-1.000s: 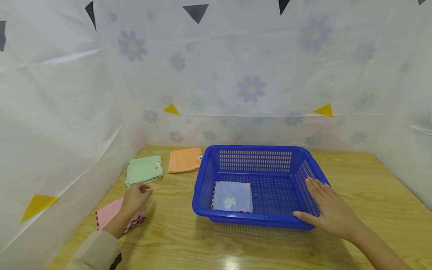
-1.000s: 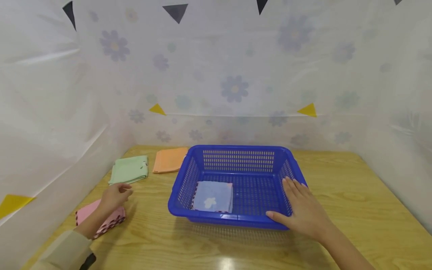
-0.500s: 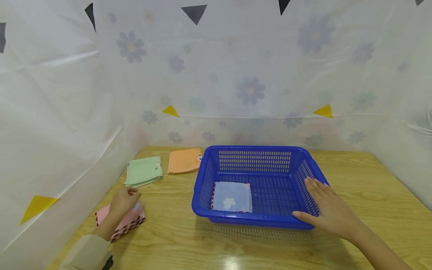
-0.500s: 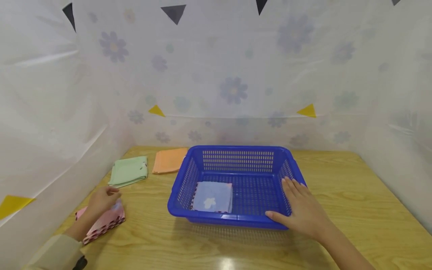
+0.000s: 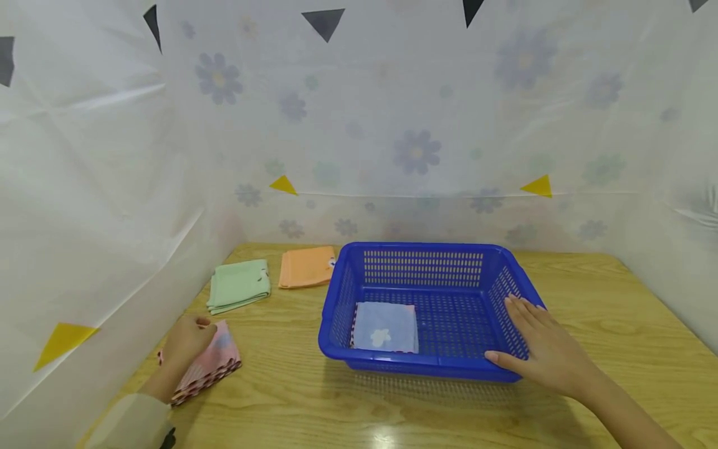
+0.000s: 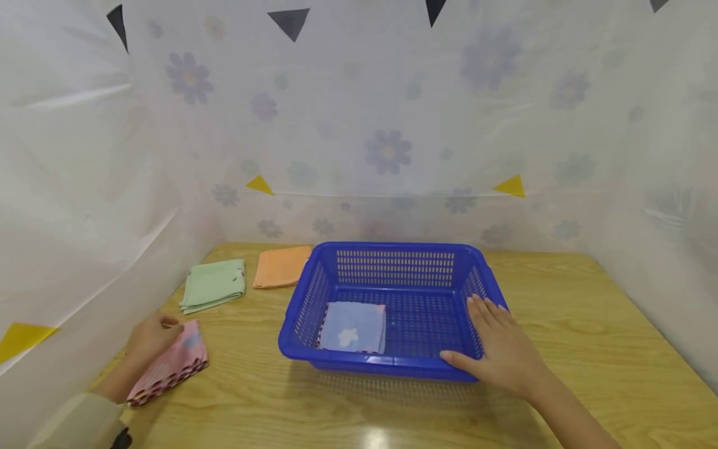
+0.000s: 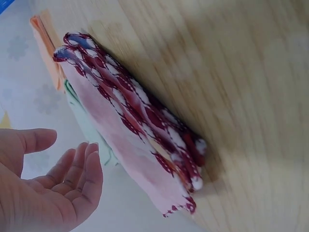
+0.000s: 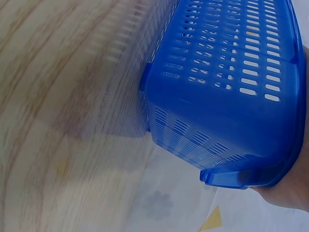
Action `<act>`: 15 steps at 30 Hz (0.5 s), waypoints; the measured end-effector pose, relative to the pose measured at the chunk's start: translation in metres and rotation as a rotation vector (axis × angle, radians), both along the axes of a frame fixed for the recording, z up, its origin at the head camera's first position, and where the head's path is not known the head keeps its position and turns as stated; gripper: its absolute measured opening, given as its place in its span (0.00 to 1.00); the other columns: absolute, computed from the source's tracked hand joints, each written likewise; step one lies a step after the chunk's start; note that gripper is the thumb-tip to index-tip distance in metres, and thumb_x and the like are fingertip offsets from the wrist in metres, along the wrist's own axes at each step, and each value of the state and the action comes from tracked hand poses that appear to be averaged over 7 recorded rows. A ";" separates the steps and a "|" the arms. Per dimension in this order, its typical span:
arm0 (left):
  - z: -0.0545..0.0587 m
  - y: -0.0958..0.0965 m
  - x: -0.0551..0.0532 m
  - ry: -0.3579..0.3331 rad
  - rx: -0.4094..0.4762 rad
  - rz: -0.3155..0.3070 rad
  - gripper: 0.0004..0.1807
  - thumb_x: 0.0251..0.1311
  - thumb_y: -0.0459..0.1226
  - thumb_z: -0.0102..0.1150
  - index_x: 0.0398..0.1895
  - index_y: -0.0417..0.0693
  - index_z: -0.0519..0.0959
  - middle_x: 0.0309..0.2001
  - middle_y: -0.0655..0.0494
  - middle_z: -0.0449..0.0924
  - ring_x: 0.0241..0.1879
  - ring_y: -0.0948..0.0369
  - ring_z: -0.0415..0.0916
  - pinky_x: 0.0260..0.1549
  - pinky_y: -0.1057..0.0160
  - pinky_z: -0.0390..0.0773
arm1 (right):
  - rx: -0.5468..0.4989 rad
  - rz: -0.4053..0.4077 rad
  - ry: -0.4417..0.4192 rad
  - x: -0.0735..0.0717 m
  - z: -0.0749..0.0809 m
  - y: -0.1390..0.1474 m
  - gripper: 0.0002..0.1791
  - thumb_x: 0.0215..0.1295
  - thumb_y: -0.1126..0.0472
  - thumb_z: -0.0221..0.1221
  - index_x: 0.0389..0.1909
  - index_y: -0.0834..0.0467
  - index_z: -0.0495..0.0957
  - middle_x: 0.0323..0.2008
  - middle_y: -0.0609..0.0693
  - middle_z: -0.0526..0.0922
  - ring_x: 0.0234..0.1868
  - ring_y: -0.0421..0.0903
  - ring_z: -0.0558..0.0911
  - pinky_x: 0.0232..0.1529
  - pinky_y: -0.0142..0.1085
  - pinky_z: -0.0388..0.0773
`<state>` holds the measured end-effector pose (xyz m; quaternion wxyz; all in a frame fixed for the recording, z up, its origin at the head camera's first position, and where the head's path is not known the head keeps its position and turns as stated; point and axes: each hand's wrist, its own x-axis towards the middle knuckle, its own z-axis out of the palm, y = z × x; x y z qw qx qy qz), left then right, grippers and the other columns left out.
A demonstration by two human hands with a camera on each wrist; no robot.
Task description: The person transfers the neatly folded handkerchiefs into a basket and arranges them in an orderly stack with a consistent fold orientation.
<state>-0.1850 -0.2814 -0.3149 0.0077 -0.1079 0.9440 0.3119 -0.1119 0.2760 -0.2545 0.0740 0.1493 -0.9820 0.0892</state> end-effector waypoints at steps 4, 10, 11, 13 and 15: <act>-0.002 -0.008 0.002 -0.013 -0.032 0.018 0.24 0.58 0.39 0.45 0.49 0.25 0.71 0.50 0.27 0.72 0.42 0.39 0.74 0.33 0.49 0.75 | -0.001 0.000 -0.001 0.000 0.000 0.000 0.53 0.56 0.37 0.57 0.70 0.69 0.48 0.69 0.68 0.52 0.69 0.67 0.52 0.69 0.29 0.18; -0.001 -0.018 0.008 -0.075 -0.061 0.049 0.18 0.56 0.40 0.46 0.31 0.29 0.73 0.31 0.33 0.75 0.27 0.48 0.73 0.22 0.59 0.71 | -0.003 0.000 -0.003 0.000 0.001 -0.001 0.53 0.56 0.37 0.57 0.69 0.69 0.48 0.69 0.69 0.52 0.69 0.67 0.52 0.70 0.33 0.20; -0.001 -0.018 0.010 -0.083 -0.062 0.056 0.16 0.55 0.40 0.46 0.24 0.33 0.72 0.24 0.39 0.73 0.22 0.53 0.69 0.18 0.62 0.67 | -0.002 -0.001 -0.004 0.000 0.001 -0.001 0.53 0.56 0.37 0.57 0.69 0.69 0.48 0.69 0.68 0.52 0.69 0.67 0.52 0.71 0.34 0.21; -0.002 -0.021 0.013 -0.094 -0.055 0.066 0.15 0.52 0.40 0.46 0.12 0.43 0.65 0.14 0.51 0.64 0.16 0.61 0.60 0.14 0.68 0.59 | -0.004 -0.001 -0.007 0.000 0.001 -0.001 0.53 0.56 0.37 0.57 0.69 0.69 0.49 0.69 0.68 0.52 0.69 0.67 0.52 0.71 0.35 0.22; -0.003 -0.022 0.015 -0.109 -0.051 0.079 0.16 0.50 0.40 0.46 0.08 0.53 0.57 0.12 0.60 0.54 0.15 0.64 0.51 0.14 0.69 0.53 | -0.005 0.000 -0.007 0.000 0.001 -0.001 0.53 0.56 0.37 0.57 0.69 0.69 0.49 0.69 0.68 0.52 0.69 0.67 0.52 0.72 0.37 0.23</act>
